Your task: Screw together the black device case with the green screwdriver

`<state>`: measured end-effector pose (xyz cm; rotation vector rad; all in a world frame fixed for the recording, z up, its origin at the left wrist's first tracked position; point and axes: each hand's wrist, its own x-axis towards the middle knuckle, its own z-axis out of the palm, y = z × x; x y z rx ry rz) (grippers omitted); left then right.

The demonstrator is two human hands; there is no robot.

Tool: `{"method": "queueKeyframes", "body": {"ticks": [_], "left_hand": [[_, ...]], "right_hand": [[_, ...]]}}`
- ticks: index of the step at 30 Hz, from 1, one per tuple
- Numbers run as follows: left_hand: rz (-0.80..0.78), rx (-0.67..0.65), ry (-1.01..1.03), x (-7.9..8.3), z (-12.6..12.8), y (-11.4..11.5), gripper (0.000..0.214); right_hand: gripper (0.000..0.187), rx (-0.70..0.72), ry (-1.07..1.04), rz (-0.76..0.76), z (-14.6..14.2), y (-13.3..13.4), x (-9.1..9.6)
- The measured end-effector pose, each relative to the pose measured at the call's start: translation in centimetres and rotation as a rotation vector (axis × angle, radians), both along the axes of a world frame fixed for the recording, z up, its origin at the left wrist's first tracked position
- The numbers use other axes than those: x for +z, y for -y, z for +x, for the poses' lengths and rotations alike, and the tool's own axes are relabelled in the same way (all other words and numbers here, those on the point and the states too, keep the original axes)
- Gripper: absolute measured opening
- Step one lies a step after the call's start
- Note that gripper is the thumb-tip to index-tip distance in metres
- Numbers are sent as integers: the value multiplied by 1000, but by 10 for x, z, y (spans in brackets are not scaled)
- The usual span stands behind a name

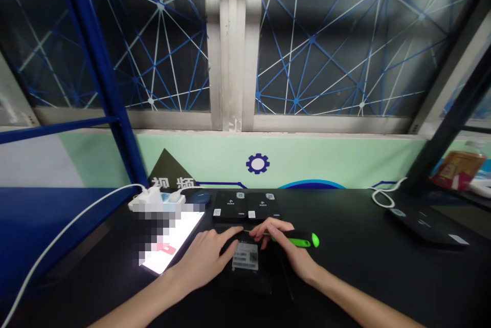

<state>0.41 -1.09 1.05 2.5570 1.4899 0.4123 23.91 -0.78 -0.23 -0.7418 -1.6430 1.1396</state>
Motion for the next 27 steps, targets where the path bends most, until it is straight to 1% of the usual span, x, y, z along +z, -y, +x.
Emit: {"method": "queueKeyframes", "body": {"ticks": [9,12,16,19,22,24,27], "left_hand": [[-25,9,26,1,0,0,44],[-19,10,4,1,0,0,43],[-18,14,-14,-3,-1,-1,44],[-23,56,-25,-8,-2,-2,48],[1,139,-58,-11,-1,-3,48],[12,187,-72,-10,0,-3,45],[6,218,-77,-7,0,-4,42]], "right_hand": [[42,16,-11,4,0,3,1],[43,14,-7,-1,0,3,3],[44,7,-21,4,0,3,4],[45,-9,-36,15,1,2,5],[45,-48,-57,17,2,1,6],[44,-100,-73,19,2,-1,7],[45,-193,-103,50,5,-4,8]]}}
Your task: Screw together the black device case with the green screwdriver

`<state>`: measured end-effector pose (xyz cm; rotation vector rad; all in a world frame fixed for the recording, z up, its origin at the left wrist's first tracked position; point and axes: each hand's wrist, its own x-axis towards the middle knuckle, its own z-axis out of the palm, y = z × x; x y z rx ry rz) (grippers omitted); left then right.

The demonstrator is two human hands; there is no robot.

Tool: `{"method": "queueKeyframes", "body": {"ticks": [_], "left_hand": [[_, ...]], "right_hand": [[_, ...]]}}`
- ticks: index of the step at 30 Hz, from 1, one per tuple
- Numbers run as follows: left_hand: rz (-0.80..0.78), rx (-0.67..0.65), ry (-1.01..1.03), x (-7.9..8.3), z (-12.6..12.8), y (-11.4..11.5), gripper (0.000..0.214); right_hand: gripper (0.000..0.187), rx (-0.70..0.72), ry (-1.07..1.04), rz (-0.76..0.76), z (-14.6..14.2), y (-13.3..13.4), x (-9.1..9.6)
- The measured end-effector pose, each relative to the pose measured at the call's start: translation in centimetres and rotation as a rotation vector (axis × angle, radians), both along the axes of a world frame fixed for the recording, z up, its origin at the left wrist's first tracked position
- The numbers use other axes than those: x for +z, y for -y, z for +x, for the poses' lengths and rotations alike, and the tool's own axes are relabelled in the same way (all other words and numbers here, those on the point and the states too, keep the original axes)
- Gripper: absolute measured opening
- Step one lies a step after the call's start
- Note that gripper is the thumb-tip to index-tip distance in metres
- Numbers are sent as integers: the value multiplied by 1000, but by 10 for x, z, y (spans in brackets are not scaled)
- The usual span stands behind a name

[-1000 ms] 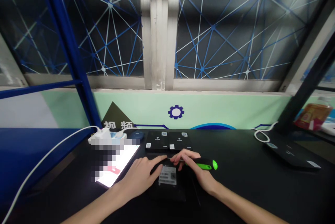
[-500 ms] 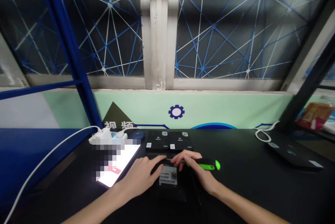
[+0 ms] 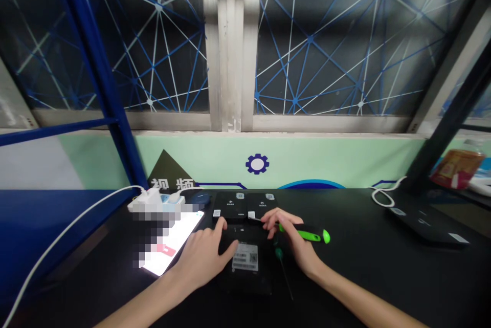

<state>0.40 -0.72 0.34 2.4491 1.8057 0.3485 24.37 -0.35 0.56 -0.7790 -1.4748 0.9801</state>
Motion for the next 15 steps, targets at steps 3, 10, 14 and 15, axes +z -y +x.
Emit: {"method": "queueKeyframes", "body": {"ticks": [3,10,14,15], "left_hand": [[-1,-18,2,2,-1,-1,38],[-44,-95,29,6,-3,-1,39],[-44,-175,77,10,-3,1,36],[-43,-199,97,9,-3,2,35]], "right_hand": [[48,-77,-34,52,3,-4,0],[48,-35,-64,33,13,-11,9],[47,-28,-146,-4,21,-15,17],[48,-28,-158,-12,23,-16,19]]}}
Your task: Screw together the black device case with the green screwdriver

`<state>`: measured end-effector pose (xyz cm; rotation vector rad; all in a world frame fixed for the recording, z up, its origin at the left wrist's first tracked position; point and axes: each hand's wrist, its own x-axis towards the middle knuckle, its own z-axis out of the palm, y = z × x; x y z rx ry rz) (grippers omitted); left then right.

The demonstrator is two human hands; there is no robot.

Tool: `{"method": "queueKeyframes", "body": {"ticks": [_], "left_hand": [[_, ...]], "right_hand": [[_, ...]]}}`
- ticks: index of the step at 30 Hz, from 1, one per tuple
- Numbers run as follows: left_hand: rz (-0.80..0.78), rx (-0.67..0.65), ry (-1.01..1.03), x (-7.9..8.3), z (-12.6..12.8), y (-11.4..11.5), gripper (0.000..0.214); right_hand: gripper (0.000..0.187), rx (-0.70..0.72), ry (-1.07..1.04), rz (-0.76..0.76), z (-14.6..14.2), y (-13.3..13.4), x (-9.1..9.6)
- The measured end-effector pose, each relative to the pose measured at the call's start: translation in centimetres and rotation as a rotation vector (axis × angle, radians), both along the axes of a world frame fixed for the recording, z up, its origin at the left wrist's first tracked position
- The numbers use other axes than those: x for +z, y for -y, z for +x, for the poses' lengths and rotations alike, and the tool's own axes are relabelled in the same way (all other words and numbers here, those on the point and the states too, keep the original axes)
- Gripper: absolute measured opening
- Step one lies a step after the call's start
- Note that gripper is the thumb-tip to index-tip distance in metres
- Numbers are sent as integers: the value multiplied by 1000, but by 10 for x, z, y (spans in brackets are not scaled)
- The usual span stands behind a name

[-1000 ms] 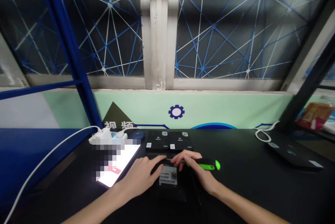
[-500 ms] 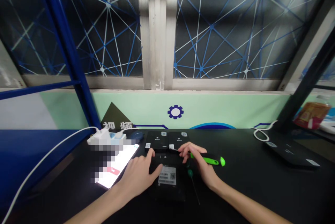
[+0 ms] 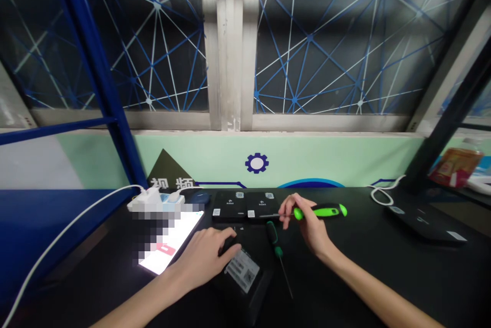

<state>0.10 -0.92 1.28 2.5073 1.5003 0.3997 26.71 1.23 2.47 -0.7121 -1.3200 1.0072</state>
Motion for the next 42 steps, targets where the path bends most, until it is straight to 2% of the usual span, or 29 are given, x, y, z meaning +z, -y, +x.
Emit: {"method": "queueKeyframes", "body": {"ticks": [4,7,11,17,20,22,26,33,38,42], "left_hand": [[52,-63,89,-3,0,1,31],[138,-118,138,-7,0,1,26],[197,-190,158,-7,0,3,27],[182,-290,119,-1,0,7,39],[136,-359,88,-1,-2,6,51],[117,-383,84,-3,-3,5,50],[110,-354,95,-8,-3,2,45],[198,-337,178,-8,2,3,28],[186,-344,189,-6,2,4,28],[178,-358,173,-3,2,5,28]], "right_hand": [[52,1,-35,-57,10,-4,3],[47,-86,-12,-129,15,-7,2],[39,-183,124,-104,16,-9,1],[29,-122,342,-209,16,-11,11],[26,-98,506,-238,21,-13,11],[25,-119,625,-231,23,-15,9],[25,-193,872,-218,26,-15,8],[34,-395,1346,-218,33,-22,8],[17,-368,1378,-257,41,-26,2],[36,-368,1379,-259,43,-26,-2]]}}
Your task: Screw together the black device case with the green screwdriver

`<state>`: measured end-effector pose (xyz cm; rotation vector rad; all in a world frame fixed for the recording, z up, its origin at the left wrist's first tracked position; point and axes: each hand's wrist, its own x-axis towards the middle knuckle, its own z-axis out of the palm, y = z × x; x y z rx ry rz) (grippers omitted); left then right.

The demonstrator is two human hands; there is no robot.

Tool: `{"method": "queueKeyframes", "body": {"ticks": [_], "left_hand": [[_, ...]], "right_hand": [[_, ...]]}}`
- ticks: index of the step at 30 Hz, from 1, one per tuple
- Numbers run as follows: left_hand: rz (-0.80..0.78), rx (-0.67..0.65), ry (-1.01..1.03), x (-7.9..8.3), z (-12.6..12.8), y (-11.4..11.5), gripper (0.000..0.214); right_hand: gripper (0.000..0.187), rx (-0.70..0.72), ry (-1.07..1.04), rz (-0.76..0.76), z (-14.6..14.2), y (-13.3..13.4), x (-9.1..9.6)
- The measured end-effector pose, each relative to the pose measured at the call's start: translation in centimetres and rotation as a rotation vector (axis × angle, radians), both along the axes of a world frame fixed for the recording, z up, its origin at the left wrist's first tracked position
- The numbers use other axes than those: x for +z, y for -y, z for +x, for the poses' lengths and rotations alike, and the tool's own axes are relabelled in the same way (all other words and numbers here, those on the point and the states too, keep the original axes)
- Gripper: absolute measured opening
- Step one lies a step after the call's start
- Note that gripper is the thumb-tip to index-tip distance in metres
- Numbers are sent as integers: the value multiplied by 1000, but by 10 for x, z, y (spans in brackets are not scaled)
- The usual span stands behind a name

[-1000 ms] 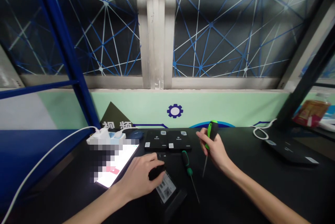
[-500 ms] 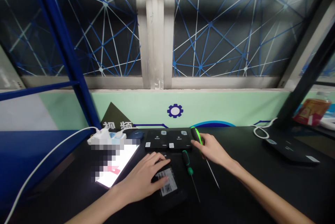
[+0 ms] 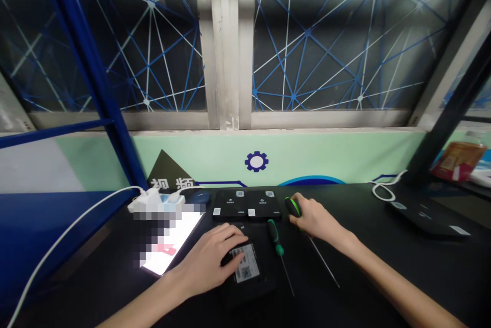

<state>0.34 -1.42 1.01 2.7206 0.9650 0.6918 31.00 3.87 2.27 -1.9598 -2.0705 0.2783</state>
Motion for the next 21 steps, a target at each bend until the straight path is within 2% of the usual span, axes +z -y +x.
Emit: {"method": "queueKeyframes", "body": {"ticks": [8,21], "left_hand": [[-13,-10,16,-3,1,0,31],[-7,-16,19,-2,1,1,31]], "right_hand": [[35,-32,88,-26,-4,2,-5],[38,11,203,-1,-10,5,-4]]}}
